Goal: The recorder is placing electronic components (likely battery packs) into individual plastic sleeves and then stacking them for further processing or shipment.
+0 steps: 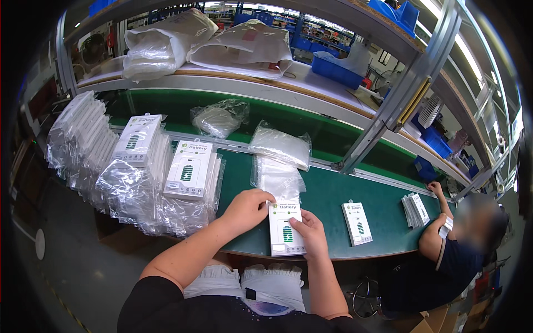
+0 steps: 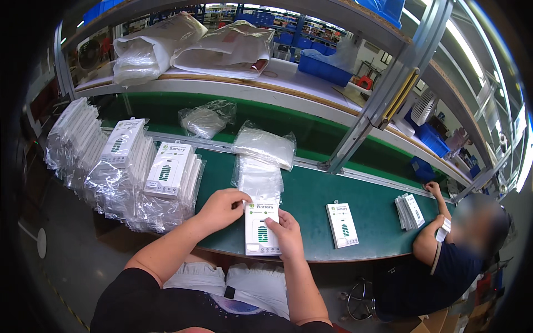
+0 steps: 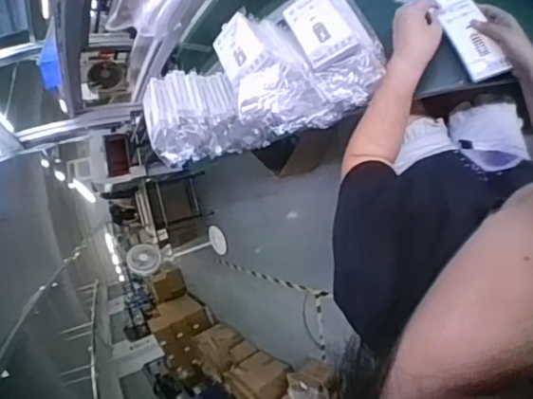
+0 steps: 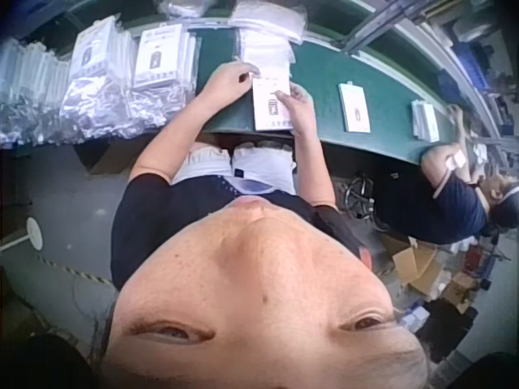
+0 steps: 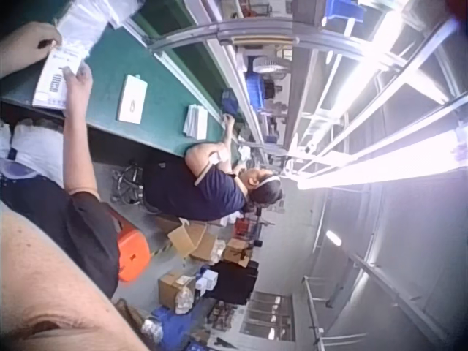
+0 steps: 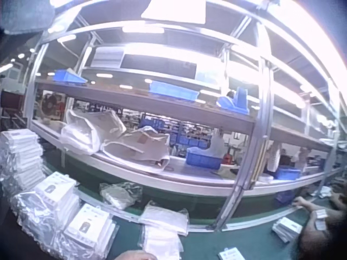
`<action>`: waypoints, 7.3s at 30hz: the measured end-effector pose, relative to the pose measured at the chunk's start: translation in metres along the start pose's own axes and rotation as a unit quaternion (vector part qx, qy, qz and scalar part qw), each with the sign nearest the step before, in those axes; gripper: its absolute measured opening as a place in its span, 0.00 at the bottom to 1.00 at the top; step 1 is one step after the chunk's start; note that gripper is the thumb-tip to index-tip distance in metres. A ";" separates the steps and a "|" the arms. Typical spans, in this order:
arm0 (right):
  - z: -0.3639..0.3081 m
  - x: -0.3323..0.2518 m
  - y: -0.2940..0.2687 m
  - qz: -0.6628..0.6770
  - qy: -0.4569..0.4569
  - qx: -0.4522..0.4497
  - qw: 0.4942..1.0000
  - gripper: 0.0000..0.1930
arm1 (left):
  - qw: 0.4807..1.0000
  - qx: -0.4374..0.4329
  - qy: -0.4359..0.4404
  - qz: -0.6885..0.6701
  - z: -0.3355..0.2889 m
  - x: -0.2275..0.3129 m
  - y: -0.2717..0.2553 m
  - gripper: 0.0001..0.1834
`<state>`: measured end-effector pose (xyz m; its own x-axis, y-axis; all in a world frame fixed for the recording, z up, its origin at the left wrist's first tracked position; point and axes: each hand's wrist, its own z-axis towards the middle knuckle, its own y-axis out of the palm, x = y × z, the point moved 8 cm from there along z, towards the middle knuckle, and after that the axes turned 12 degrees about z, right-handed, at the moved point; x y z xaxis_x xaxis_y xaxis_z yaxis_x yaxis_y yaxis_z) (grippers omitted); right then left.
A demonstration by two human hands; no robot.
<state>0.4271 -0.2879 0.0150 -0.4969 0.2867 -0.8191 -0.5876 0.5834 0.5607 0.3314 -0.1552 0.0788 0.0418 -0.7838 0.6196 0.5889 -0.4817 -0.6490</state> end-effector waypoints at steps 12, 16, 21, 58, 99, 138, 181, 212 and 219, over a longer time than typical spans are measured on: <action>-0.046 -0.010 0.005 -0.063 -0.062 0.041 0.995 0.07 | 0.778 -0.055 -0.266 -0.567 -0.049 0.019 0.054 0.17; -0.063 -0.022 0.026 -0.144 -0.004 -0.058 0.988 0.29 | 0.762 -0.024 -0.250 -0.596 -0.036 0.015 0.024 0.16; -0.074 -0.057 0.036 -0.213 -0.157 -0.096 0.960 0.46 | 0.778 -0.142 -0.224 -0.570 -0.050 0.058 0.038 0.17; 0.007 0.043 0.122 -0.206 0.016 -0.158 0.965 0.41 | 0.896 0.342 0.036 0.280 -0.101 0.059 -0.224 0.21; 0.022 0.106 0.212 0.043 0.033 -0.131 0.990 0.35 | 0.789 0.385 -0.293 -0.379 -0.186 -0.172 -0.160 0.27; -0.047 -0.067 -0.063 -0.035 -0.146 0.076 0.986 0.27 | 0.969 -0.021 0.140 0.201 -0.006 0.018 0.022 0.11; -0.005 -0.001 -0.002 0.034 0.042 -0.025 0.998 0.22 | 0.991 -0.113 -0.071 -0.017 0.003 -0.008 0.004 0.10; -0.105 -0.085 0.076 -0.432 -0.373 -0.140 0.809 0.35 | 0.760 -0.131 -0.187 -0.609 -0.050 0.077 0.004 0.19; -0.102 -0.088 0.072 -0.219 -0.377 -0.023 0.900 0.31 | 0.799 -0.153 -0.166 -0.557 -0.052 0.080 0.007 0.17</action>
<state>0.3636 -0.3485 0.1398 0.3534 0.4805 -0.8026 -0.6564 0.7387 0.1533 0.2967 -0.2419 0.1007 -0.1287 0.3209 0.9383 0.1870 -0.9214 0.3408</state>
